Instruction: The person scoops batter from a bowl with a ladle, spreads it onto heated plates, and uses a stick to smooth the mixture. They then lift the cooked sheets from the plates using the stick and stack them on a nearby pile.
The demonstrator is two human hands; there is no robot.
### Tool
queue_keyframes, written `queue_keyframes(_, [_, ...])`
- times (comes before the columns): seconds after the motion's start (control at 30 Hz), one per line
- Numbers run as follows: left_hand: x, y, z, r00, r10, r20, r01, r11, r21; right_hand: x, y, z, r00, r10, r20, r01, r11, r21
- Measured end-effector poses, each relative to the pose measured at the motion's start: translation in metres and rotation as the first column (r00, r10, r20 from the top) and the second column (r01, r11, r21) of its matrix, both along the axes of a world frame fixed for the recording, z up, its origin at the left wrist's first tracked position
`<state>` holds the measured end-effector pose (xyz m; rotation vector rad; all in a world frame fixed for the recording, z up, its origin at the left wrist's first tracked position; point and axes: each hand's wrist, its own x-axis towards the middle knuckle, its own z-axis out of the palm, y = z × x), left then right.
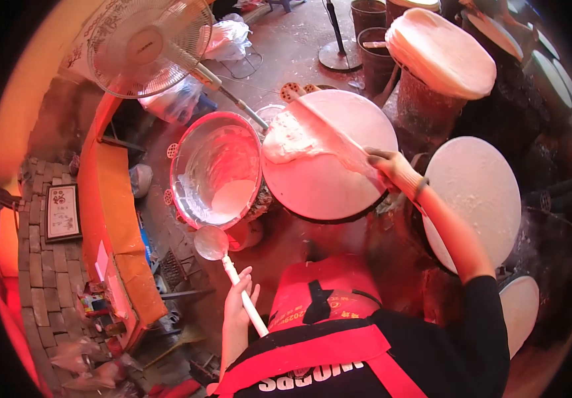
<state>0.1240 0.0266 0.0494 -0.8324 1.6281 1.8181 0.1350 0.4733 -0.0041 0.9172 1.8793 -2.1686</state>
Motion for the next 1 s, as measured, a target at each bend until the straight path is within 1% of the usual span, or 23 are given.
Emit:
queue_keyframes(0.03, [-0.001, 0.002, 0.003, 1.0, -0.003, 0.015, 0.003, 1.0, -0.015, -0.006, -0.01, 0.0, 0.995, 0.041, 0.09, -0.049, 0.995, 0.086])
queue_keyframes(0.07, [-0.004, 0.001, 0.003, 1.0, -0.015, 0.011, 0.015, 1.0, -0.021, 0.005, -0.018, 0.009, 0.986, 0.147, 0.083, -0.146, 0.989, -0.015])
queue_keyframes(0.13, [-0.012, -0.003, 0.001, 0.998, -0.067, 0.007, 0.067, 0.998, -0.007, 0.037, -0.026, 0.003, 0.965, 0.225, 0.137, -0.229, 0.973, 0.015])
queue_keyframes(0.2, [-0.025, -0.002, 0.0, 0.994, -0.104, -0.019, 0.104, 0.994, -0.02, 0.091, -0.024, -0.005, 0.978, 0.208, 0.023, -0.204, 0.972, -0.12])
queue_keyframes(0.23, [-0.032, -0.001, -0.001, 0.989, -0.149, -0.023, 0.149, 0.989, -0.008, 0.102, -0.03, -0.008, 0.98, 0.195, 0.025, -0.191, 0.975, -0.115])
queue_keyframes(0.27, [-0.039, -0.002, -0.002, 0.98, -0.196, -0.025, 0.197, 0.98, 0.001, 0.112, -0.04, -0.011, 0.999, 0.032, -0.019, -0.035, 0.989, -0.145])
queue_keyframes(0.3, [-0.048, -0.005, -0.01, 0.973, -0.229, -0.005, 0.229, 0.973, 0.026, 0.118, -0.051, -0.011, 0.989, -0.138, -0.058, 0.125, 0.976, -0.18])
queue_keyframes(0.33, [-0.057, -0.007, -0.014, 0.964, -0.265, 0.006, 0.264, 0.963, 0.044, 0.117, -0.064, -0.009, 0.985, -0.161, -0.056, 0.148, 0.973, -0.177])
queue_keyframes(0.4, [-0.074, -0.005, -0.015, 0.939, -0.345, 0.002, 0.344, 0.936, 0.078, 0.1, -0.094, 0.003, 0.975, -0.177, 0.132, 0.185, 0.982, -0.047])
queue_keyframes(0.43, [-0.084, -0.005, -0.014, 0.932, -0.361, 0.022, 0.357, 0.927, 0.112, 0.107, -0.107, -0.002, 0.989, -0.124, 0.087, 0.133, 0.985, -0.109])
queue_keyframes(0.47, [-0.093, -0.009, -0.018, 0.922, -0.386, 0.019, 0.38, 0.916, 0.129, 0.12, -0.12, -0.003, 0.986, -0.141, 0.086, 0.15, 0.984, -0.1])
queue_keyframes(0.53, [-0.115, -0.022, -0.028, 0.902, -0.431, -0.001, 0.424, 0.888, 0.18, 0.154, -0.147, -0.001, 0.975, -0.144, 0.167, 0.159, 0.985, -0.075])
queue_keyframes(0.6, [-0.133, -0.039, -0.037, 0.884, -0.468, 0.002, 0.459, 0.868, 0.189, 0.193, -0.183, 0.003, 0.956, -0.258, 0.137, 0.278, 0.949, -0.148])
queue_keyframes(0.67, [-0.147, -0.058, -0.044, 0.864, -0.503, 0.01, 0.491, 0.848, 0.2, 0.192, -0.23, -0.004, 0.893, -0.443, 0.082, 0.45, 0.871, -0.196])
queue_keyframes(0.7, [-0.151, -0.07, -0.047, 0.877, -0.481, 0.024, 0.465, 0.859, 0.216, 0.164, -0.259, 0.006, 0.875, -0.483, -0.006, 0.462, 0.84, -0.285])
queue_keyframes(0.73, [-0.154, -0.082, -0.049, 0.889, -0.457, 0.04, 0.437, 0.869, 0.231, 0.134, -0.276, -0.009, 0.867, -0.499, -0.002, 0.466, 0.81, -0.356])
queue_keyframes(0.77, [-0.158, -0.095, -0.051, 0.899, -0.434, 0.057, 0.408, 0.878, 0.249, 0.087, -0.3, -0.014, 0.846, -0.516, -0.135, 0.457, 0.832, -0.314])
queue_keyframes(0.8, [-0.16, -0.111, -0.054, 0.907, -0.416, 0.058, 0.386, 0.88, 0.275, 0.034, -0.32, -0.003, 0.809, -0.576, -0.115, 0.523, 0.796, -0.305])
queue_keyframes(0.83, [-0.161, -0.126, -0.055, 0.921, -0.386, 0.055, 0.359, 0.893, 0.271, -0.014, -0.332, -0.013, 0.775, -0.619, -0.126, 0.548, 0.758, -0.354])
queue_keyframes(0.9, [-0.157, -0.157, -0.051, 0.946, -0.32, 0.048, 0.295, 0.916, 0.273, -0.121, -0.34, -0.04, 0.684, -0.721, -0.115, 0.597, 0.643, -0.479])
queue_keyframes(0.93, [-0.153, -0.173, -0.047, 0.958, -0.282, 0.044, 0.259, 0.925, 0.278, -0.165, -0.34, -0.072, 0.69, -0.681, -0.245, 0.608, 0.73, -0.314])
queue_keyframes(0.97, [-0.15, -0.187, -0.041, 0.963, -0.264, 0.051, 0.239, 0.927, 0.289, -0.208, -0.339, -0.073, 0.638, -0.707, -0.305, 0.66, 0.706, -0.257])
queue_keyframes(1.0, [-0.148, -0.2, -0.037, 0.975, -0.216, 0.06, 0.195, 0.949, 0.249, -0.246, -0.335, -0.065, 0.644, -0.738, -0.2, 0.716, 0.674, -0.181])
